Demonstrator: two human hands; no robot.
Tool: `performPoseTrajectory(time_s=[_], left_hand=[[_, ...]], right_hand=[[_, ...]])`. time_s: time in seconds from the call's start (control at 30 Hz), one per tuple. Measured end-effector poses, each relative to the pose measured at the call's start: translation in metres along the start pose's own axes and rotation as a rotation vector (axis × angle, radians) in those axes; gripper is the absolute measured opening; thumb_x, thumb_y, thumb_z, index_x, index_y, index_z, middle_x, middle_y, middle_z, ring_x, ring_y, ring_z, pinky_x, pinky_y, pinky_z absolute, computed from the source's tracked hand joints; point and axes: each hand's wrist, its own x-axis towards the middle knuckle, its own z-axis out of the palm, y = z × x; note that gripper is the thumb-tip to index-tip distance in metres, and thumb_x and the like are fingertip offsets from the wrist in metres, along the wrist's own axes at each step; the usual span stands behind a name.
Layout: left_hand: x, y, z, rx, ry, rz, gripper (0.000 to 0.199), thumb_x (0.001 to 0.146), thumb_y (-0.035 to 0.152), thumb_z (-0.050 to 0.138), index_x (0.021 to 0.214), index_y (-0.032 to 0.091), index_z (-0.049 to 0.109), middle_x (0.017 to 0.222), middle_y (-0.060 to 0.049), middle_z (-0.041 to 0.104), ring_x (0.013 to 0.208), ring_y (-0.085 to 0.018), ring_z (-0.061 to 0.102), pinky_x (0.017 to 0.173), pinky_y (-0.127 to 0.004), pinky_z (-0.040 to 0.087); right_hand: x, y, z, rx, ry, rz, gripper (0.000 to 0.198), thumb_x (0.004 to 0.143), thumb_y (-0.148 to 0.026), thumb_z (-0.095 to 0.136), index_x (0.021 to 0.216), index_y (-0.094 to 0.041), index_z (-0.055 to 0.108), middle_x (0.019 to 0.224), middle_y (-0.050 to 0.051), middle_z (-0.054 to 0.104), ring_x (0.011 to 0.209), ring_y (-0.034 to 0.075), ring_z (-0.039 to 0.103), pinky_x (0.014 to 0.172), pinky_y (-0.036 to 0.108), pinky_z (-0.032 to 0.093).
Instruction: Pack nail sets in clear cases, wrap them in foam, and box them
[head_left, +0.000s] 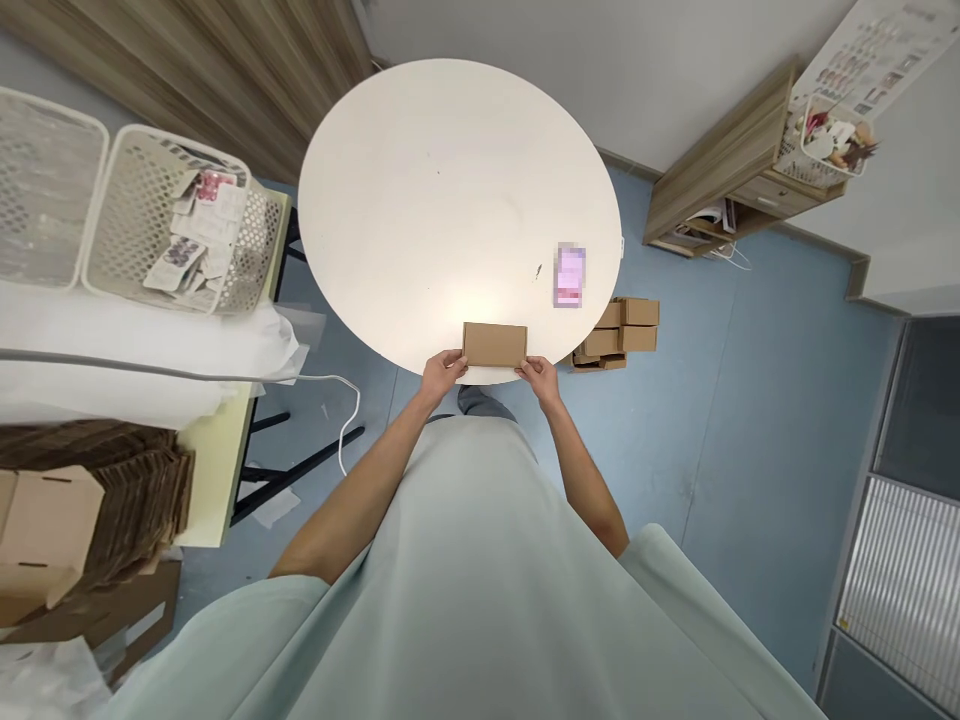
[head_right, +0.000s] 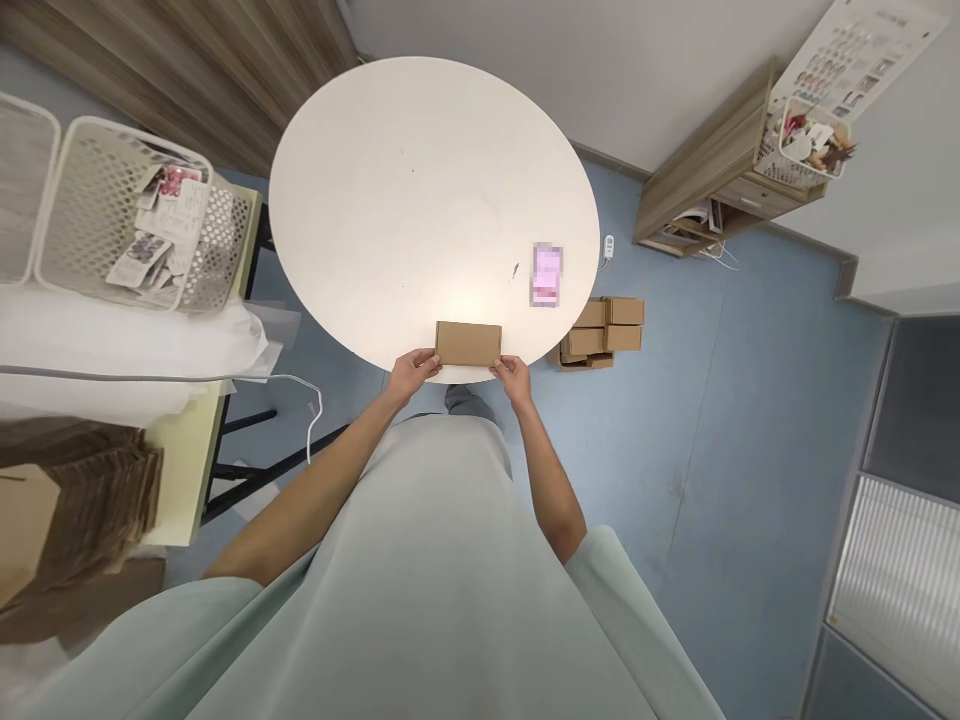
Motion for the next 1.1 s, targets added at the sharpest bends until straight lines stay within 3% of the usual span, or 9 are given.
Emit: performPoseTrajectory(time_s=[0.13,0.33,0.8,0.93,1.1], left_hand=[[-0.022,-0.007,0.008,-0.129,0.038,-0.024,0.031,0.096,0.029,0.081,0.119,0.012,0.071,0.117,-0.015,0.081,0.102,-0.023,0.08,0.111,-0.046,0.062],[-0.045,-0.016,0.035,-0.245,0.031,0.02,0.033,0.089,0.029,0.09,0.112,0.013,0.073,0.116,-0.015,0.081,0.103,-0.024,0.081,0.113,-0.048,0.062],[-0.095,-0.048,0.192,-0.169,-0.215,0.037,0.04,0.085,0.043,0.091,0.11,0.017,0.074,0.118,-0.015,0.082,0.104,-0.027,0.081,0.11,-0.047,0.063],[-0.1,-0.047,0.226,-0.113,-0.267,0.005,0.041,0.082,0.039,0.093,0.11,0.016,0.074,0.118,-0.016,0.082,0.104,-0.028,0.081,0.109,-0.047,0.063],[-0.085,-0.042,0.267,-0.042,-0.247,-0.035,0.042,0.081,0.038,0.094,0.11,0.016,0.072,0.118,-0.016,0.082,0.107,-0.029,0.081,0.108,-0.048,0.062]], right_hand=[[-0.016,-0.011,-0.017,0.018,-0.062,-0.032,0.048,0.075,-0.052,0.096,0.101,-0.02,0.07,0.101,0.006,0.082,0.092,0.022,0.082,0.106,0.047,0.066],[-0.04,-0.02,-0.049,0.008,-0.051,-0.09,0.045,0.076,-0.05,0.095,0.1,-0.02,0.071,0.104,0.008,0.084,0.094,0.023,0.083,0.109,0.049,0.065],[-0.123,-0.012,-0.219,0.046,0.201,-0.124,0.062,0.065,-0.06,0.099,0.102,-0.018,0.073,0.103,0.012,0.084,0.096,0.028,0.084,0.11,0.052,0.065],[-0.12,-0.012,-0.257,0.031,0.256,-0.112,0.059,0.065,-0.06,0.099,0.099,-0.019,0.072,0.098,0.011,0.083,0.095,0.029,0.084,0.108,0.054,0.066],[-0.086,-0.019,-0.293,0.014,0.242,-0.065,0.053,0.071,-0.058,0.096,0.096,-0.02,0.07,0.095,0.008,0.082,0.092,0.026,0.084,0.103,0.05,0.068]])
